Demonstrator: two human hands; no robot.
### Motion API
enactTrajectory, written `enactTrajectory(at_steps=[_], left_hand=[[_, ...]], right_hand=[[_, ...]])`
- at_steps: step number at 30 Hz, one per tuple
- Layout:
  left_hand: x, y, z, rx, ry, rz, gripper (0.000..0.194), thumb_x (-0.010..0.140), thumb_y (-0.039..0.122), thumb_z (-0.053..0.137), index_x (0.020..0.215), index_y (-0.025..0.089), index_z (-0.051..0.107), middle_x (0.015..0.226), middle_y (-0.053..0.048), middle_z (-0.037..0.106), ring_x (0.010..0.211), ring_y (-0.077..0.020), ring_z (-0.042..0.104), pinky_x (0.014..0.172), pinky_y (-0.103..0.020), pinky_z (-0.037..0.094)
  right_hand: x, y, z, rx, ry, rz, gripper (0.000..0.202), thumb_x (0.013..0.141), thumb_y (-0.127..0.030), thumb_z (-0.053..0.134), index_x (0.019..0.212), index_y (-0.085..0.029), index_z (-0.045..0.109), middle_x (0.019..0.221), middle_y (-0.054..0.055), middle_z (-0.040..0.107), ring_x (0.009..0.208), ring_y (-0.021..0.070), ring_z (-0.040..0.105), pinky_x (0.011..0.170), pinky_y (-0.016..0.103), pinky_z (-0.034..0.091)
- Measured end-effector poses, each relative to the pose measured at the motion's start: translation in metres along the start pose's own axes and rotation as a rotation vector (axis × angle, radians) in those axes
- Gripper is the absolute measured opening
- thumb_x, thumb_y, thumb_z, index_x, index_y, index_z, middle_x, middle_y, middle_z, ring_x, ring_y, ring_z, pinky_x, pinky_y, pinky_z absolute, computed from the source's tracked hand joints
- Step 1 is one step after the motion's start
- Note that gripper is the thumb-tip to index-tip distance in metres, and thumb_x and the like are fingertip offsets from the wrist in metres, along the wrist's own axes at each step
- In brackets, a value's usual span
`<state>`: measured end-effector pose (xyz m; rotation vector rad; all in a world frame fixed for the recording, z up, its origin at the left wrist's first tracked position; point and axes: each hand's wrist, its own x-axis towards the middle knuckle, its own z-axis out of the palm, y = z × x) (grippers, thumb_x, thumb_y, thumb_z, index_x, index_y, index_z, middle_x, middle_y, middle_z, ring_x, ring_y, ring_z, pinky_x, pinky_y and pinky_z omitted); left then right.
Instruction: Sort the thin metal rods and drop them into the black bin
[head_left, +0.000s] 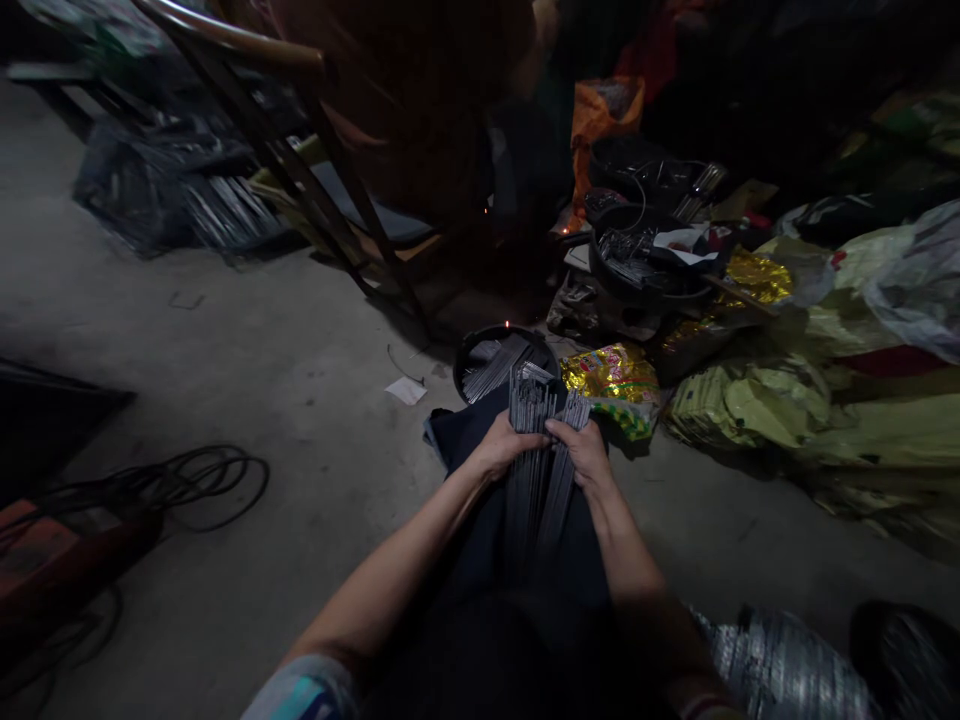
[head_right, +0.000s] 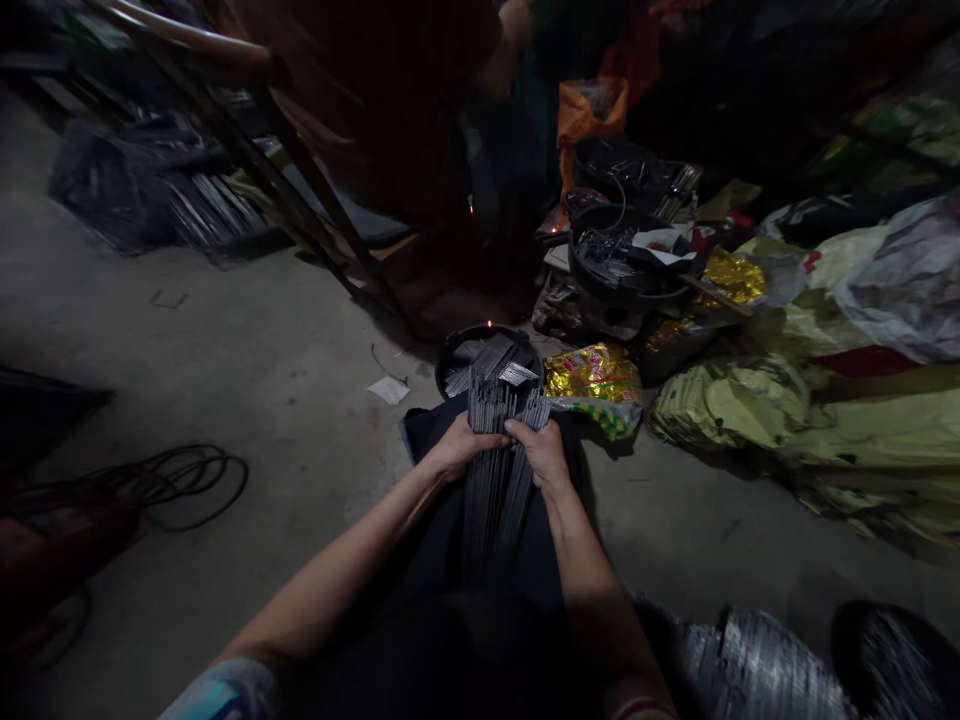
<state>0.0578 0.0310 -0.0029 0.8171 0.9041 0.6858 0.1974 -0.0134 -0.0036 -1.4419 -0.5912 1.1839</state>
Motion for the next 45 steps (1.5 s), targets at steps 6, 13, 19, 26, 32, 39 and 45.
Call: enactTrajectory(at_steps=[6, 13, 19, 26, 32, 39, 45], left_hand=[[-0.001, 0.003, 0.000, 0.017, 0.004, 0.007, 0.040, 0.049, 0.015, 0.083, 0.085, 0.012, 0.066, 0.081, -0.002, 0.070, 0.073, -0.0170, 0.063, 0.076, -0.030, 0.049], [-0.001, 0.005, 0.002, 0.032, 0.000, 0.018, 0.034, 0.049, 0.015, 0.081, 0.080, 0.012, 0.066, 0.071, 0.000, 0.068, 0.064, -0.0155, 0.061, 0.068, -0.029, 0.049], [-0.001, 0.004, 0.002, 0.032, 0.014, 0.011, 0.035, 0.049, 0.015, 0.081, 0.080, 0.012, 0.067, 0.074, -0.001, 0.068, 0.065, -0.0158, 0.061, 0.067, -0.029, 0.049], [0.000, 0.000, -0.003, 0.018, 0.009, 0.021, 0.037, 0.049, 0.015, 0.083, 0.082, 0.011, 0.067, 0.078, -0.003, 0.070, 0.068, -0.0167, 0.063, 0.070, -0.031, 0.051], [0.000, 0.003, -0.001, -0.001, 0.011, 0.002, 0.038, 0.047, 0.013, 0.083, 0.080, 0.012, 0.065, 0.073, -0.001, 0.068, 0.064, -0.0159, 0.061, 0.067, -0.030, 0.050], [0.001, 0.001, -0.002, -0.025, -0.017, 0.009, 0.042, 0.047, 0.014, 0.085, 0.085, 0.012, 0.068, 0.078, -0.002, 0.071, 0.070, -0.0176, 0.064, 0.075, -0.032, 0.051], [0.000, 0.001, -0.010, -0.032, -0.068, -0.004, 0.042, 0.050, 0.016, 0.085, 0.089, 0.012, 0.068, 0.083, -0.004, 0.072, 0.074, -0.0178, 0.065, 0.076, -0.031, 0.051]], right_hand=[[-0.002, 0.000, -0.004, 0.112, -0.024, 0.033, 0.030, 0.059, -0.033, 0.082, 0.084, -0.019, 0.072, 0.082, 0.001, 0.073, 0.073, 0.0184, 0.064, 0.076, 0.032, 0.050], [0.002, 0.000, -0.001, 0.038, -0.009, -0.005, 0.033, 0.057, -0.035, 0.084, 0.083, -0.019, 0.070, 0.081, 0.002, 0.073, 0.075, 0.0193, 0.064, 0.073, 0.031, 0.051], [0.004, -0.001, 0.001, 0.020, -0.016, -0.008, 0.032, 0.058, -0.031, 0.082, 0.086, -0.018, 0.073, 0.087, 0.003, 0.074, 0.082, 0.0221, 0.066, 0.079, 0.034, 0.051], [-0.001, 0.000, -0.005, 0.080, 0.002, 0.037, 0.034, 0.058, -0.036, 0.082, 0.083, -0.017, 0.071, 0.078, 0.003, 0.073, 0.073, 0.0218, 0.067, 0.073, 0.034, 0.052], [-0.001, 0.000, -0.001, 0.065, -0.052, -0.019, 0.038, 0.057, -0.034, 0.084, 0.089, -0.019, 0.071, 0.088, 0.003, 0.074, 0.081, 0.0222, 0.068, 0.078, 0.035, 0.053], [0.002, 0.001, 0.006, 0.034, -0.002, -0.064, 0.039, 0.056, -0.028, 0.082, 0.092, -0.019, 0.070, 0.092, 0.003, 0.074, 0.085, 0.0231, 0.068, 0.084, 0.037, 0.051], [-0.002, 0.001, 0.003, 0.084, 0.020, -0.060, 0.033, 0.059, -0.025, 0.076, 0.090, -0.019, 0.068, 0.084, 0.000, 0.072, 0.076, 0.0194, 0.065, 0.076, 0.032, 0.051]])
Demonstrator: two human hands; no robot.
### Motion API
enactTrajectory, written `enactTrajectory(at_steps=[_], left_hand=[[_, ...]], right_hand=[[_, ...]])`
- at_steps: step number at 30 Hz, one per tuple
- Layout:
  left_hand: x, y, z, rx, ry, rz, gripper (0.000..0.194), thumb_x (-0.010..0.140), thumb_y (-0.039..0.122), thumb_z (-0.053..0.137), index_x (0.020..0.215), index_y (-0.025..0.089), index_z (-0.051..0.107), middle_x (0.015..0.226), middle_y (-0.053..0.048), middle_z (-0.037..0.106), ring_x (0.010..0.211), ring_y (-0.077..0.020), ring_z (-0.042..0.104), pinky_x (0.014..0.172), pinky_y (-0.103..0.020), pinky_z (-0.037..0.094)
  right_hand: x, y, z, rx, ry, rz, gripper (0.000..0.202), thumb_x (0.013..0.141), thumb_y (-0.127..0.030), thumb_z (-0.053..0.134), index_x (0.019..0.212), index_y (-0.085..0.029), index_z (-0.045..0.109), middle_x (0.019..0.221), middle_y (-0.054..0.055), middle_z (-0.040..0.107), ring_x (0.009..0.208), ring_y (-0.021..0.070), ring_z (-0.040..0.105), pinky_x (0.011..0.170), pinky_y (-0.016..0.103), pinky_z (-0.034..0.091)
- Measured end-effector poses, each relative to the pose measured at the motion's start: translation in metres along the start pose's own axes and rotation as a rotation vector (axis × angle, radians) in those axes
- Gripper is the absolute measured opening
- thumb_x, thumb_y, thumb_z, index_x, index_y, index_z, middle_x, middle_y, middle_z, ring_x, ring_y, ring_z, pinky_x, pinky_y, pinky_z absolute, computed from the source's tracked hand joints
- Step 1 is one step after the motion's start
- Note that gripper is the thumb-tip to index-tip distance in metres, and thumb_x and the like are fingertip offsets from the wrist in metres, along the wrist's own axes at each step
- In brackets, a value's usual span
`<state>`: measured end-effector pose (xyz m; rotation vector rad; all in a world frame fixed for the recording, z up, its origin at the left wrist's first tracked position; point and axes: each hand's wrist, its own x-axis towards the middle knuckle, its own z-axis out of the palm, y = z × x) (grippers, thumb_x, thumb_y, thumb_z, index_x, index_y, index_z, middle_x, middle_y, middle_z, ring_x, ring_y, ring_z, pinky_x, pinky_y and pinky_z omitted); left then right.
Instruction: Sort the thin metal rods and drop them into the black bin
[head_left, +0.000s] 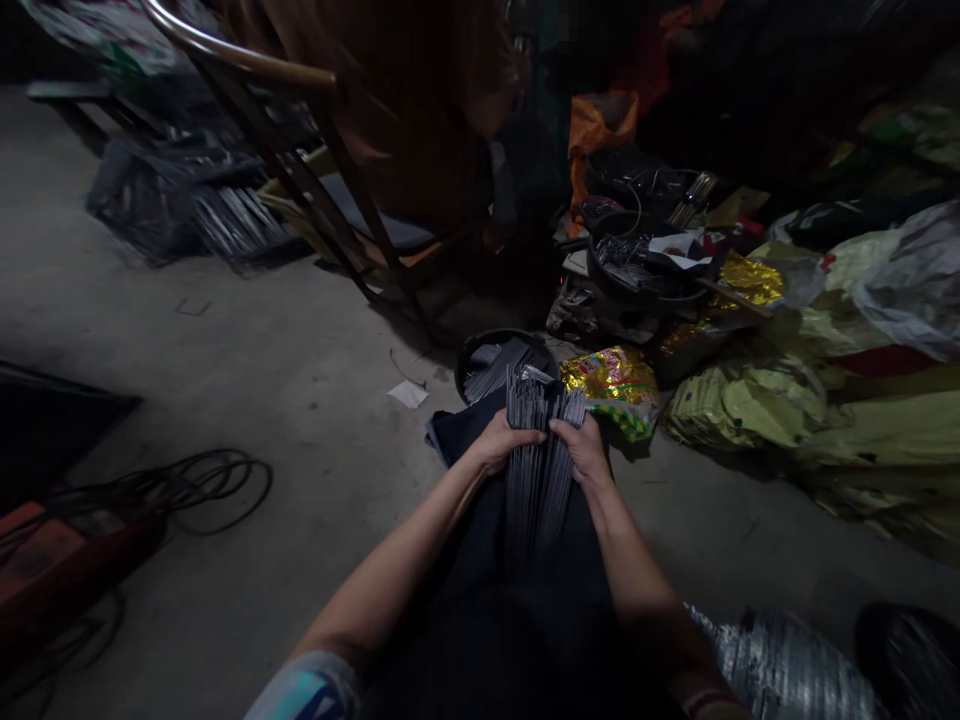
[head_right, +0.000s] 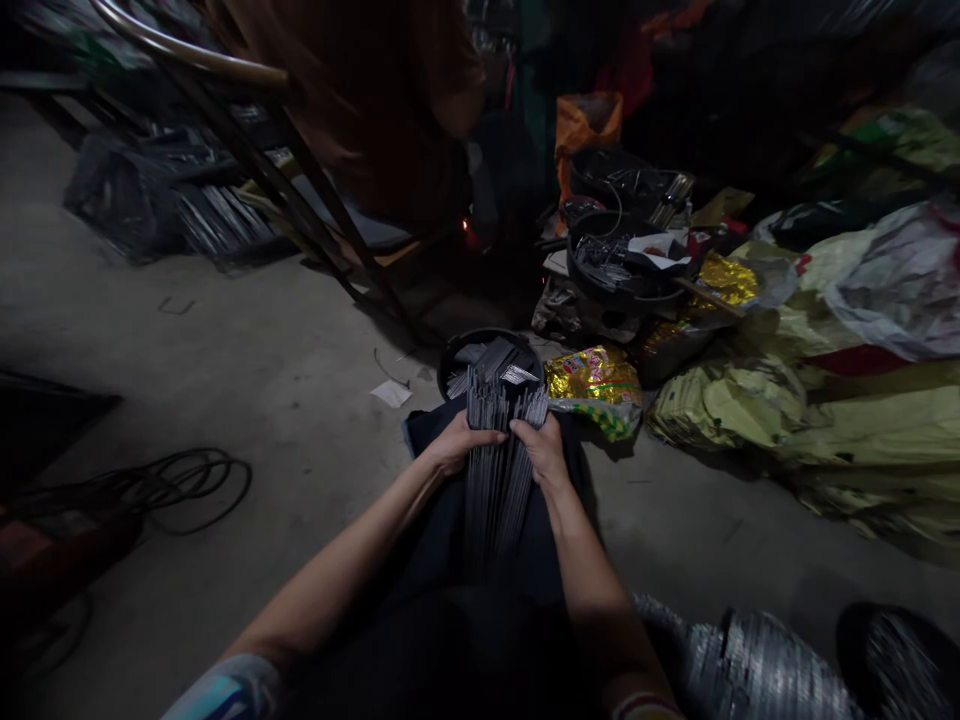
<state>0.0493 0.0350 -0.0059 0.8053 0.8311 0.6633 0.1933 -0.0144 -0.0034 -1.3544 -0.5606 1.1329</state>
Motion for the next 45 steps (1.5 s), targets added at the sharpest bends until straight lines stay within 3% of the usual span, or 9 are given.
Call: enactTrajectory(at_steps=[5, 12, 16, 22, 29, 45], left_hand=[[0.000, 0.001, -0.004, -0.004, -0.047, -0.001, 0.036, 0.051, 0.013, 0.082, 0.084, 0.011, 0.069, 0.079, -0.005, 0.072, 0.072, -0.0183, 0.066, 0.076, -0.031, 0.051], [0.002, 0.000, -0.001, 0.021, 0.004, 0.017, 0.040, 0.048, 0.012, 0.082, 0.085, 0.011, 0.068, 0.078, -0.003, 0.071, 0.069, -0.0172, 0.064, 0.072, -0.030, 0.051], [0.001, 0.000, 0.001, 0.023, 0.023, 0.015, 0.040, 0.048, 0.012, 0.082, 0.085, 0.011, 0.067, 0.077, -0.002, 0.070, 0.068, -0.0166, 0.064, 0.071, -0.029, 0.051], [-0.002, 0.001, 0.004, 0.004, 0.023, 0.021, 0.034, 0.051, 0.011, 0.078, 0.083, 0.012, 0.067, 0.075, -0.001, 0.070, 0.067, -0.0162, 0.064, 0.069, -0.028, 0.051], [-0.001, 0.001, 0.004, 0.006, 0.048, 0.036, 0.042, 0.048, 0.012, 0.081, 0.087, 0.012, 0.067, 0.079, -0.002, 0.071, 0.071, -0.0168, 0.064, 0.074, -0.030, 0.051], [-0.001, 0.000, 0.001, 0.019, 0.038, 0.033, 0.045, 0.048, 0.014, 0.083, 0.090, 0.012, 0.067, 0.084, -0.003, 0.071, 0.076, -0.0187, 0.065, 0.079, -0.033, 0.051]], right_hand=[[-0.003, 0.000, -0.004, 0.018, -0.015, 0.013, 0.024, 0.061, -0.025, 0.074, 0.083, -0.020, 0.064, 0.069, -0.003, 0.066, 0.060, 0.0154, 0.058, 0.061, 0.028, 0.049], [0.001, 0.003, 0.000, -0.016, -0.034, -0.047, 0.048, 0.059, -0.029, 0.082, 0.102, -0.019, 0.065, 0.099, 0.003, 0.072, 0.087, 0.0209, 0.066, 0.082, 0.034, 0.052], [0.002, 0.005, -0.001, -0.020, 0.012, -0.051, 0.043, 0.060, -0.029, 0.081, 0.099, -0.018, 0.066, 0.094, 0.003, 0.072, 0.084, 0.0208, 0.066, 0.082, 0.035, 0.052], [0.000, 0.006, -0.003, 0.027, -0.011, -0.011, 0.026, 0.064, -0.027, 0.076, 0.086, -0.020, 0.063, 0.068, -0.003, 0.066, 0.058, 0.0145, 0.059, 0.061, 0.029, 0.052], [0.003, 0.007, -0.002, -0.011, -0.021, -0.055, 0.048, 0.059, -0.031, 0.083, 0.102, -0.018, 0.065, 0.097, 0.004, 0.072, 0.087, 0.0213, 0.066, 0.084, 0.036, 0.052], [0.002, 0.010, -0.003, -0.062, 0.037, -0.090, 0.044, 0.062, -0.029, 0.079, 0.102, -0.017, 0.065, 0.097, 0.004, 0.072, 0.086, 0.0217, 0.066, 0.085, 0.037, 0.050]])
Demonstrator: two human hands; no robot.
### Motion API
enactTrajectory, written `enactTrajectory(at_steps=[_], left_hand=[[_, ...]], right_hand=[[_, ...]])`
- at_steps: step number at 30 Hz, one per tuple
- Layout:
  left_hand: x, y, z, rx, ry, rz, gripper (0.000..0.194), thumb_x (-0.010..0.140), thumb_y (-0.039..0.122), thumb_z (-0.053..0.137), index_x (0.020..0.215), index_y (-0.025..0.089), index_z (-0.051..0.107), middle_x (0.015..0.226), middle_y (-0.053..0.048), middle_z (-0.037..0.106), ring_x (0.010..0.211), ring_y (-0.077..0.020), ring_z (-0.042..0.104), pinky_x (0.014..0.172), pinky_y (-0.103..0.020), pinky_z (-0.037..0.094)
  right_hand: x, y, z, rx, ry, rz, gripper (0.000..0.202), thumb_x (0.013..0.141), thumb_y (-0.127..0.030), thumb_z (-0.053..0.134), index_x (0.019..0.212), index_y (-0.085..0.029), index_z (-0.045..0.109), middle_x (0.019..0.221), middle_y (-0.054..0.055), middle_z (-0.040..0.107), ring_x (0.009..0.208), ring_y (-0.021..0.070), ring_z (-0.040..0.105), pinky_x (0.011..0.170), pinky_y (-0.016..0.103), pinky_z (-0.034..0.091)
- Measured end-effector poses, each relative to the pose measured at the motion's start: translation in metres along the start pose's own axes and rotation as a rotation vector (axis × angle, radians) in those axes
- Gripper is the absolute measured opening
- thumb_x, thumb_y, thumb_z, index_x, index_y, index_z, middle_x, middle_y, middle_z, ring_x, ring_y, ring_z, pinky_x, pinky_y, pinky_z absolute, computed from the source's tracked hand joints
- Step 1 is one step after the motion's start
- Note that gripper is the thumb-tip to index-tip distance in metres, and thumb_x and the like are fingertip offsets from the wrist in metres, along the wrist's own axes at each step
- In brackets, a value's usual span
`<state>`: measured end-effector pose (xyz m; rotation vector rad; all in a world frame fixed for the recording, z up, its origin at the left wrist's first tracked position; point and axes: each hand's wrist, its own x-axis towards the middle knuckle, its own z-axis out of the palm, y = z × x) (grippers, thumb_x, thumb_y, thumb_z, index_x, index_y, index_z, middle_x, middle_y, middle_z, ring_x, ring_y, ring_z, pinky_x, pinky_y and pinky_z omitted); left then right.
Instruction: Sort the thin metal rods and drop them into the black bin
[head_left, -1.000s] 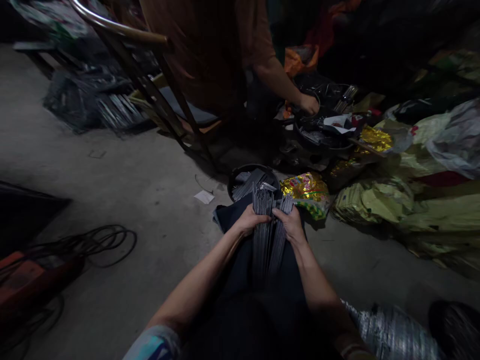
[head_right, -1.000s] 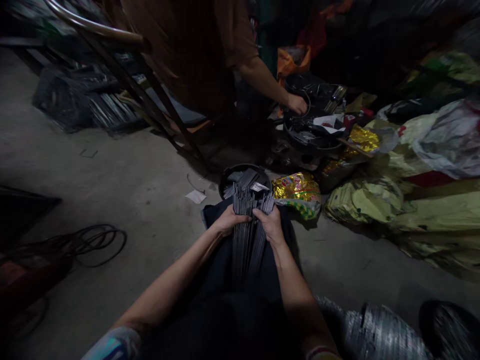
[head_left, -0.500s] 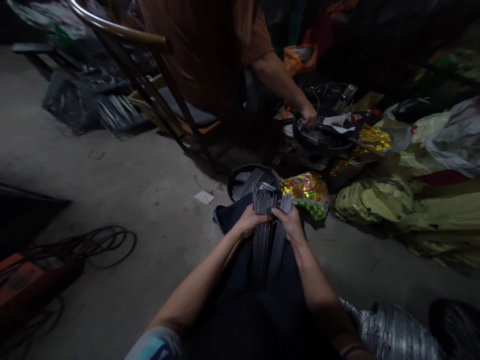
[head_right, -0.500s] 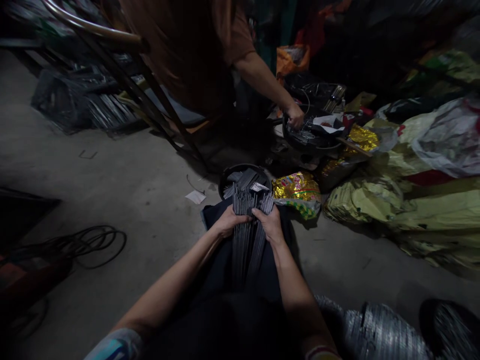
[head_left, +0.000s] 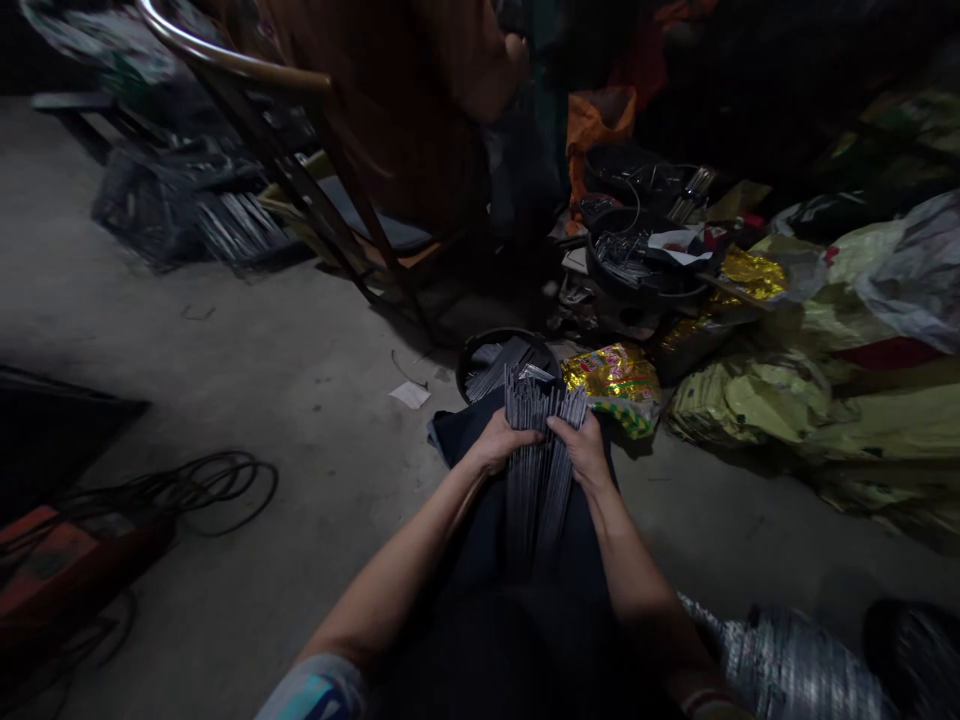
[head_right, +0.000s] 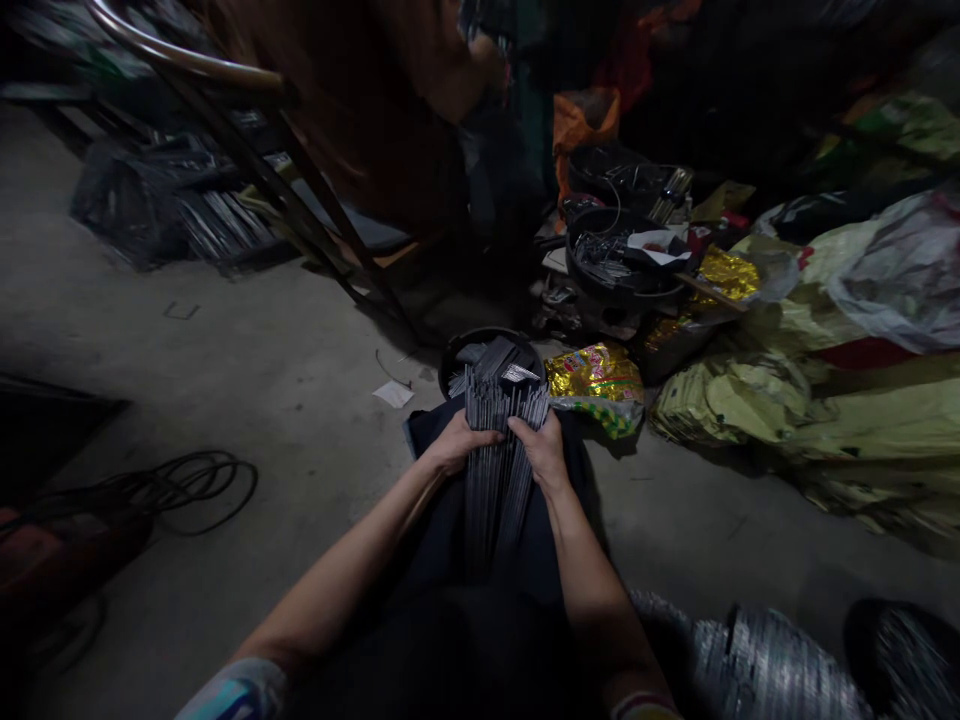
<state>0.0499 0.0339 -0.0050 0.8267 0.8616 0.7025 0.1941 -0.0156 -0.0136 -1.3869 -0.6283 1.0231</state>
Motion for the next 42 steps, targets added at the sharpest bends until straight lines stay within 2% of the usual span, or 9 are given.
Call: enactTrajectory(at_steps=[7, 13, 19, 26, 34, 38, 42], left_hand=[[0.000, -0.001, -0.001, -0.018, -0.029, 0.003, 0.045, 0.049, 0.013, 0.084, 0.090, 0.012, 0.067, 0.084, -0.003, 0.071, 0.075, -0.0177, 0.064, 0.080, -0.032, 0.051], [-0.001, 0.000, -0.002, 0.011, -0.024, 0.003, 0.042, 0.049, 0.014, 0.084, 0.088, 0.012, 0.068, 0.083, -0.003, 0.071, 0.074, -0.0177, 0.064, 0.077, -0.031, 0.051], [-0.001, 0.000, 0.000, 0.016, -0.021, 0.006, 0.047, 0.049, 0.017, 0.085, 0.092, 0.012, 0.066, 0.083, -0.004, 0.071, 0.074, -0.0181, 0.064, 0.075, -0.031, 0.051], [-0.001, -0.001, 0.000, 0.025, -0.001, 0.005, 0.046, 0.049, 0.017, 0.086, 0.091, 0.012, 0.066, 0.084, -0.004, 0.071, 0.075, -0.0190, 0.065, 0.075, -0.031, 0.051], [-0.005, 0.004, 0.004, -0.015, -0.005, -0.024, 0.034, 0.052, 0.013, 0.080, 0.082, 0.013, 0.063, 0.069, -0.001, 0.068, 0.059, -0.0156, 0.062, 0.061, -0.029, 0.052], [-0.003, 0.002, 0.003, -0.016, -0.002, -0.017, 0.038, 0.051, 0.013, 0.082, 0.084, 0.012, 0.063, 0.071, -0.002, 0.068, 0.060, -0.0157, 0.063, 0.063, -0.030, 0.053], [0.000, -0.001, -0.001, -0.007, -0.007, -0.016, 0.044, 0.049, 0.015, 0.086, 0.088, 0.012, 0.065, 0.078, -0.003, 0.071, 0.067, -0.0172, 0.064, 0.070, -0.031, 0.053]], right_hand=[[-0.001, -0.002, 0.000, -0.009, 0.004, -0.037, 0.039, 0.064, -0.027, 0.075, 0.100, -0.018, 0.064, 0.094, 0.002, 0.071, 0.082, 0.0197, 0.064, 0.082, 0.034, 0.050], [-0.001, -0.002, -0.005, -0.018, 0.015, -0.023, 0.032, 0.064, -0.024, 0.073, 0.094, -0.018, 0.063, 0.082, 0.000, 0.069, 0.073, 0.0173, 0.061, 0.075, 0.032, 0.050], [0.000, -0.001, 0.001, 0.045, -0.063, -0.014, 0.052, 0.061, -0.027, 0.082, 0.108, -0.019, 0.062, 0.105, 0.004, 0.071, 0.094, 0.0217, 0.065, 0.089, 0.037, 0.050], [-0.001, 0.000, 0.001, -0.034, -0.038, -0.038, 0.046, 0.064, -0.032, 0.081, 0.104, -0.018, 0.065, 0.103, 0.005, 0.072, 0.093, 0.0226, 0.066, 0.090, 0.038, 0.049], [0.001, 0.000, 0.000, -0.021, -0.016, -0.007, 0.043, 0.061, -0.032, 0.081, 0.098, -0.018, 0.063, 0.088, 0.001, 0.070, 0.079, 0.0190, 0.064, 0.082, 0.035, 0.051], [-0.001, -0.009, 0.005, 0.003, -0.062, -0.021, 0.048, 0.059, -0.032, 0.083, 0.101, -0.019, 0.063, 0.094, 0.002, 0.070, 0.085, 0.0200, 0.065, 0.085, 0.036, 0.050], [0.000, -0.007, 0.004, -0.035, -0.044, -0.026, 0.045, 0.060, -0.031, 0.081, 0.099, -0.018, 0.063, 0.094, 0.003, 0.071, 0.085, 0.0212, 0.065, 0.084, 0.036, 0.050]])
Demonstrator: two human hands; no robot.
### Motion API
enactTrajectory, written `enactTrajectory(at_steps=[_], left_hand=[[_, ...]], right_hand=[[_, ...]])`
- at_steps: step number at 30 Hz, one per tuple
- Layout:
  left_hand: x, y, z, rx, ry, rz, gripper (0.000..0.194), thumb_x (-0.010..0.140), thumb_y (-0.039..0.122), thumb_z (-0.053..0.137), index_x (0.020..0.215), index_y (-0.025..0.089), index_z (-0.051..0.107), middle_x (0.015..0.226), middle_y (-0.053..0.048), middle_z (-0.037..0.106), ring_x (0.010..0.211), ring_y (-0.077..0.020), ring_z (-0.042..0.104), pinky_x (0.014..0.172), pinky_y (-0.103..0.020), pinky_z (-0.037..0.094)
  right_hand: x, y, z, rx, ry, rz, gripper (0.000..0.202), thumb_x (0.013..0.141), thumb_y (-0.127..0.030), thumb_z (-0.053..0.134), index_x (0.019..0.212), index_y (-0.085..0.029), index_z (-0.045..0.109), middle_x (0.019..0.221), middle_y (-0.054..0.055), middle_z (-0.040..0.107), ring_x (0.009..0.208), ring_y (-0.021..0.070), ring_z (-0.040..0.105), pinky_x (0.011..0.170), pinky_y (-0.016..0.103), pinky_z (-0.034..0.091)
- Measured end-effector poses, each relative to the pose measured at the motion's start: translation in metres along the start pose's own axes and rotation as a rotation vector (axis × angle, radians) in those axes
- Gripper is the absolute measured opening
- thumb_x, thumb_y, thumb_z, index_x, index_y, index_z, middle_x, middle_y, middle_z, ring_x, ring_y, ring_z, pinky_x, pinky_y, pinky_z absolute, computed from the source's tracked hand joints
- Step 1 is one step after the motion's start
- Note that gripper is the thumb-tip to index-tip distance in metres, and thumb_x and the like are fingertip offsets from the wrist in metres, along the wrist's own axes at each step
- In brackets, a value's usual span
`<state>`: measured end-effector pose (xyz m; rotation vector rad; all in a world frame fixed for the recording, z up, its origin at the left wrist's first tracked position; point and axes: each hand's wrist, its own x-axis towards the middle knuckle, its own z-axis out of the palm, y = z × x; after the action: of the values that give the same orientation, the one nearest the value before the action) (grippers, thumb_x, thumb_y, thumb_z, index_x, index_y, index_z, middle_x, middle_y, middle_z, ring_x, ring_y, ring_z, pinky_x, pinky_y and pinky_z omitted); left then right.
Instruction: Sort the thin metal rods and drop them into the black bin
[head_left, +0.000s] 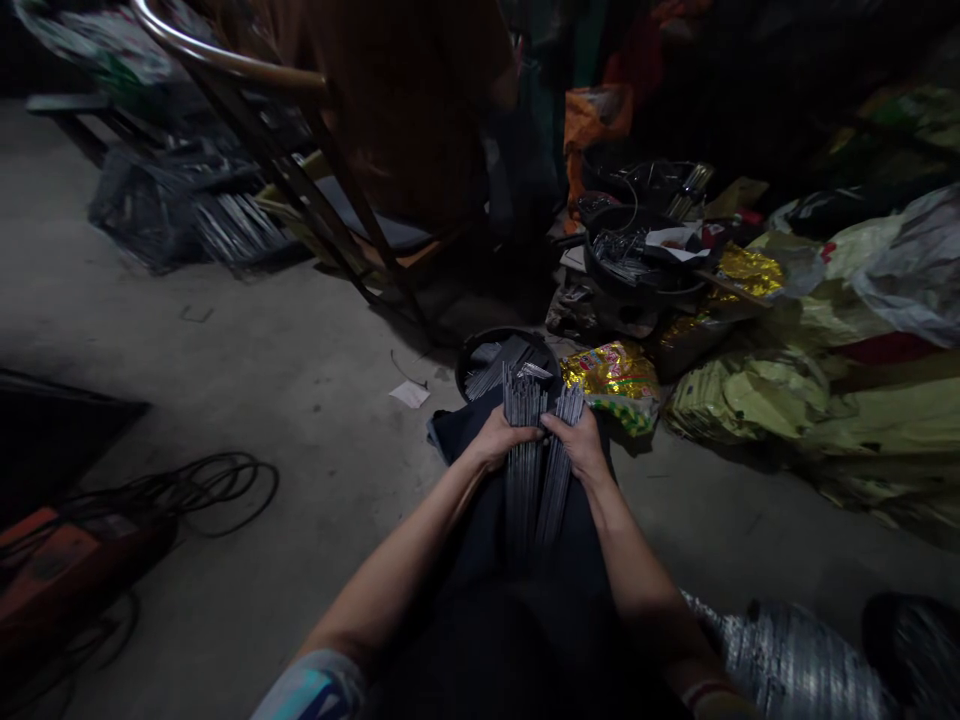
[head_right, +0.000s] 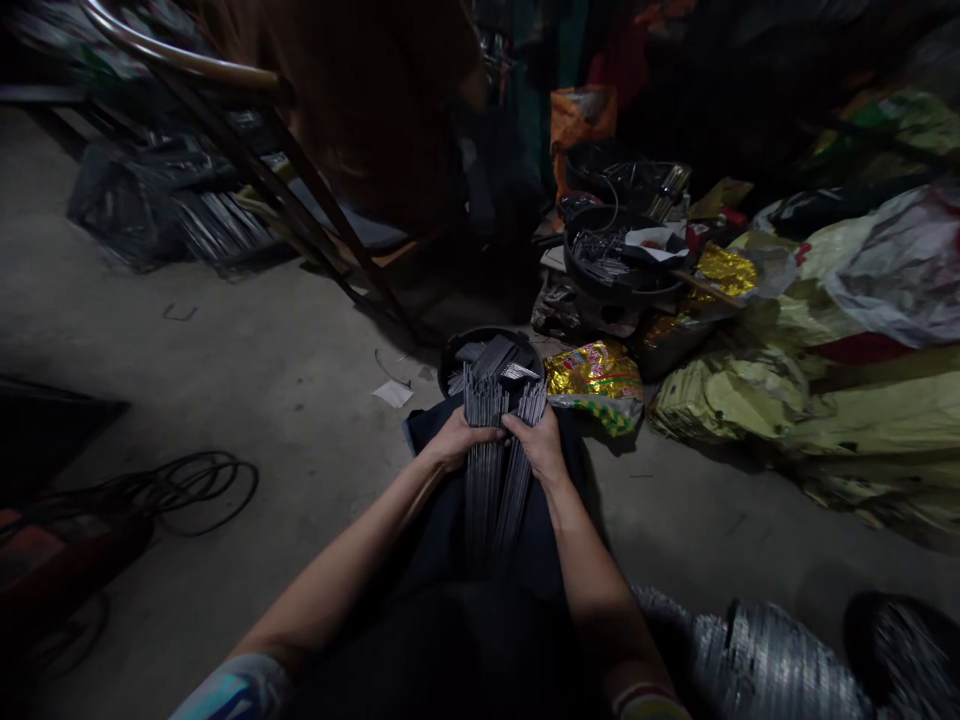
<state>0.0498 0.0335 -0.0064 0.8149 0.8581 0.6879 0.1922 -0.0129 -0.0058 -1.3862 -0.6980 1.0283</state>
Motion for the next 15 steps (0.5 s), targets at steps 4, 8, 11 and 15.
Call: enactTrajectory(at_steps=[4, 8, 11, 15], left_hand=[[0.0006, -0.0011, -0.0018, 0.007, -0.016, 0.012, 0.046, 0.050, 0.016, 0.086, 0.091, 0.012, 0.066, 0.086, -0.005, 0.071, 0.075, -0.0183, 0.066, 0.076, -0.032, 0.052], [-0.0006, 0.0006, -0.0015, 0.012, 0.000, 0.021, 0.047, 0.050, 0.016, 0.086, 0.092, 0.012, 0.065, 0.086, -0.004, 0.071, 0.077, -0.0181, 0.065, 0.076, -0.031, 0.052], [-0.0015, 0.0029, -0.0016, 0.017, -0.004, 0.009, 0.050, 0.049, 0.017, 0.086, 0.094, 0.012, 0.065, 0.087, -0.004, 0.070, 0.077, -0.0184, 0.065, 0.077, -0.032, 0.052], [-0.0014, 0.0046, -0.0025, 0.018, -0.015, 0.006, 0.051, 0.047, 0.018, 0.088, 0.093, 0.012, 0.065, 0.084, -0.003, 0.070, 0.075, -0.0181, 0.065, 0.077, -0.032, 0.052]], right_hand=[[0.0019, 0.0081, -0.0022, -0.007, 0.006, -0.028, 0.046, 0.063, -0.030, 0.078, 0.105, -0.017, 0.063, 0.099, 0.004, 0.071, 0.087, 0.0210, 0.065, 0.085, 0.035, 0.050], [0.0019, 0.0108, -0.0037, -0.012, 0.028, -0.018, 0.044, 0.065, -0.030, 0.075, 0.105, -0.018, 0.063, 0.099, 0.004, 0.072, 0.087, 0.0214, 0.065, 0.085, 0.035, 0.050], [0.0014, 0.0101, -0.0068, 0.011, 0.029, -0.012, 0.040, 0.065, -0.030, 0.074, 0.103, -0.018, 0.064, 0.096, 0.003, 0.071, 0.084, 0.0207, 0.064, 0.083, 0.035, 0.050], [0.0011, 0.0081, -0.0097, 0.004, 0.044, -0.004, 0.034, 0.065, -0.029, 0.073, 0.096, -0.018, 0.064, 0.087, 0.001, 0.069, 0.077, 0.0188, 0.062, 0.078, 0.033, 0.050]])
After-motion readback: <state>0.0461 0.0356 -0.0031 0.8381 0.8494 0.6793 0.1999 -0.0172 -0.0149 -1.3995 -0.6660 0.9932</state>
